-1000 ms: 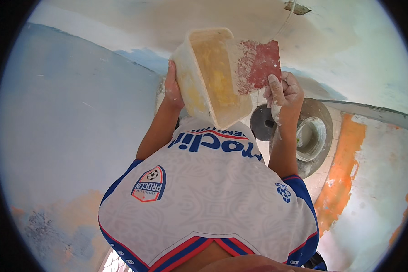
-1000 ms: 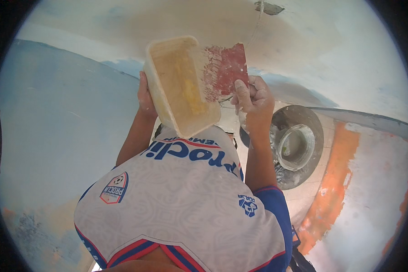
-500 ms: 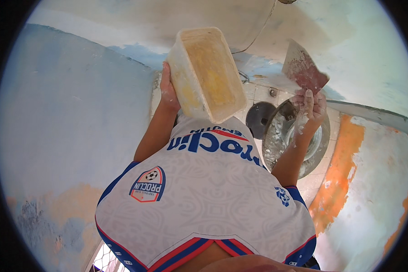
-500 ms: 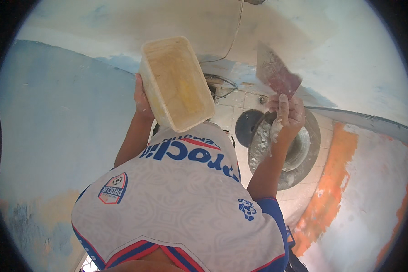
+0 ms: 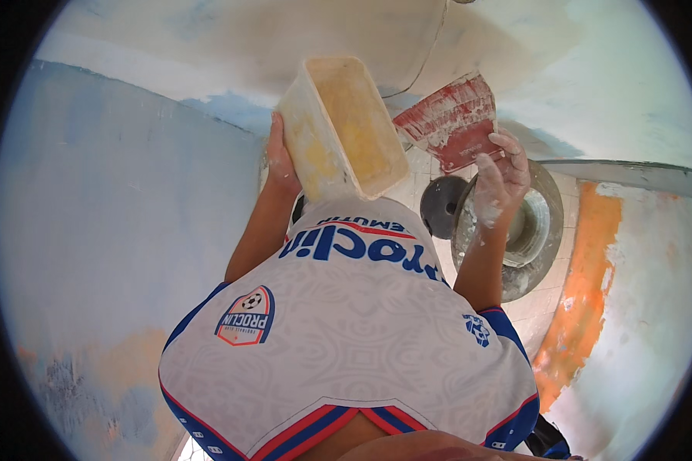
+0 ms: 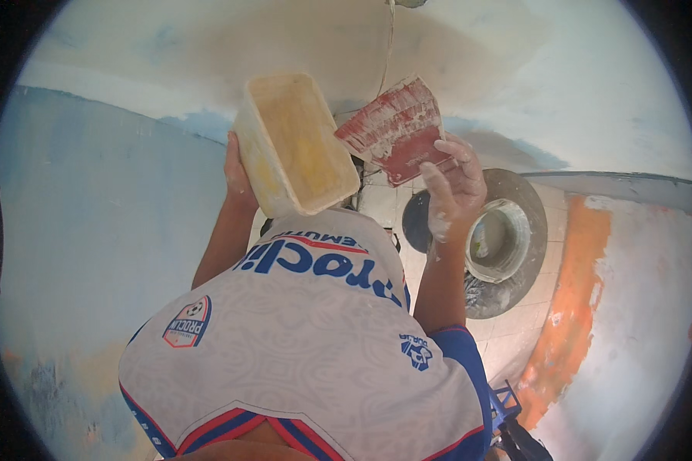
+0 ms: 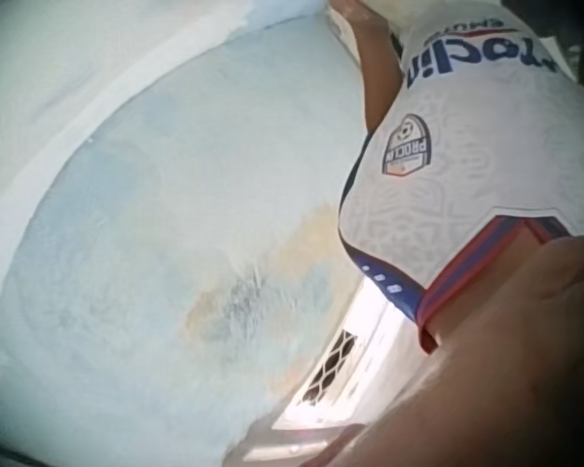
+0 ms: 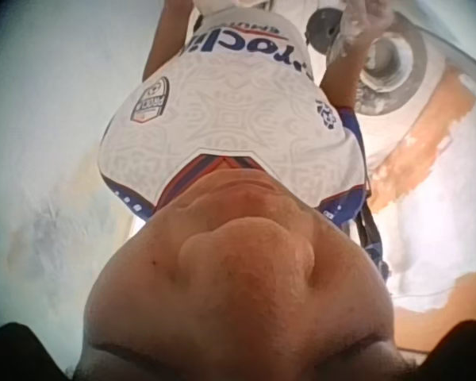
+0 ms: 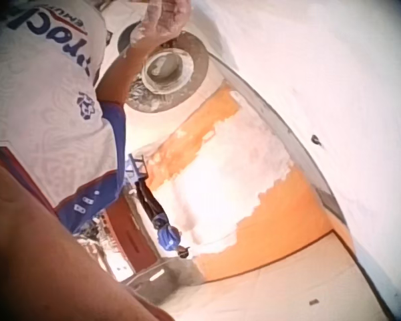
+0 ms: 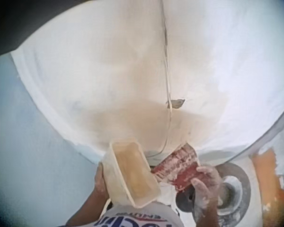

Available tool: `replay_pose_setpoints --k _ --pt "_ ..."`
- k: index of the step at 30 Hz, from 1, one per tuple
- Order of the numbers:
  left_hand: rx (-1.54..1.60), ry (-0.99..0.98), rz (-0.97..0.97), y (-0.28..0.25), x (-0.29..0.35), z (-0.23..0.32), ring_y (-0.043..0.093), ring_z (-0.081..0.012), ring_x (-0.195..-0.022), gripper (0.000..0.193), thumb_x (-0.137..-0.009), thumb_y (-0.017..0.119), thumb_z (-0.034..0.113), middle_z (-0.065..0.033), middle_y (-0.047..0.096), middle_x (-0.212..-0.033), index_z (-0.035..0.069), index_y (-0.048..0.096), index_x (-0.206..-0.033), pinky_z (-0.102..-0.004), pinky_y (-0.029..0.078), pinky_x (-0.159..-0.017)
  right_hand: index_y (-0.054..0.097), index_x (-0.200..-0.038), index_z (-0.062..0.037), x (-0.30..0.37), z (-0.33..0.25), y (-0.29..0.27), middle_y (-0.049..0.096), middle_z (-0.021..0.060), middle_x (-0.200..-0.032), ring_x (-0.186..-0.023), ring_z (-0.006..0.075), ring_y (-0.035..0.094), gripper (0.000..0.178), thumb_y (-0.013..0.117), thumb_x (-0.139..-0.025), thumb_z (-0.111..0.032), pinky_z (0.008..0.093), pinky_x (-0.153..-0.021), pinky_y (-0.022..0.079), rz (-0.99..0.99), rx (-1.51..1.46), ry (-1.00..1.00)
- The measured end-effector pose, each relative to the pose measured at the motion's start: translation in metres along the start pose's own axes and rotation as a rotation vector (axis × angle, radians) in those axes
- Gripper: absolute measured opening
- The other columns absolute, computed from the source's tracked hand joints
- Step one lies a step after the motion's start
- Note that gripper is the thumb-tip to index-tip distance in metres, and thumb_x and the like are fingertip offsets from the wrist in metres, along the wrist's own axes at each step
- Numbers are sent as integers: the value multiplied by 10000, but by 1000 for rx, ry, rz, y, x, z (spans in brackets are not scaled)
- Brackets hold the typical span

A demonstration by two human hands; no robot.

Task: The person applies a white filler compound to a wall using a red trowel, repeatedly picking up more compound from a plastic container held in the left hand and smoothing it over cracks and uneven surfaces on the wall.

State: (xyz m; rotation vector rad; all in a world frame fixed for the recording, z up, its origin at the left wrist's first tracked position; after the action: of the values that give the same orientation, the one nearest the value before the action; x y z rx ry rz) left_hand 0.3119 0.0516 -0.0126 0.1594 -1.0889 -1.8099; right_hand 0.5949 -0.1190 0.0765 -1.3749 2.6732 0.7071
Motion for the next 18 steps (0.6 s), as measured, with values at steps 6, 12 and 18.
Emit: replay_pose_setpoints --k 6,12,18 --pt "63 -14 -64 -80 69 96 539 -308 -1332 712 -1073 273 605 -161 520 -1472 82 370 -1547 -453 463 -1114 686 -1162 58 90 -18 164 724 141 -1092 -951 168 688 299 711 -870 114 282 -866 545 242 345 108" --pt "111 24 -41 -213 179 225 501 -324 -1363 721 -1068 272 619 -150 490 -1503 91 368 -1550 -470 429 -1139 717 -1064 22 213 5 397 760 155 -1034 -947 270 735 172 668 -902 53 378 -860 575 -308 502 -326" --pt "19 180 112 -404 269 379 483 -338 -1369 686 -1086 231 582 -147 476 -1511 97 366 -1553 -478 418 -1137 704 -1045 1 330 72 609 756 169 -1021 -987 353 728 175 635 -896 63 416 -873 576 -379 595 -383"
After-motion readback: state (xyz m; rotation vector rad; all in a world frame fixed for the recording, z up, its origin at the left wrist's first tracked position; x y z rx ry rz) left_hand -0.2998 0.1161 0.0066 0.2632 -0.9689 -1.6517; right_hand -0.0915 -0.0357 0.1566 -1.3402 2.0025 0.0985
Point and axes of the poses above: each hand's wrist, its own x-axis away from the middle knuckle, its own y-axis out of the palm, z = x × y, the point moved 6 cm from there along -x, towards the middle knuckle
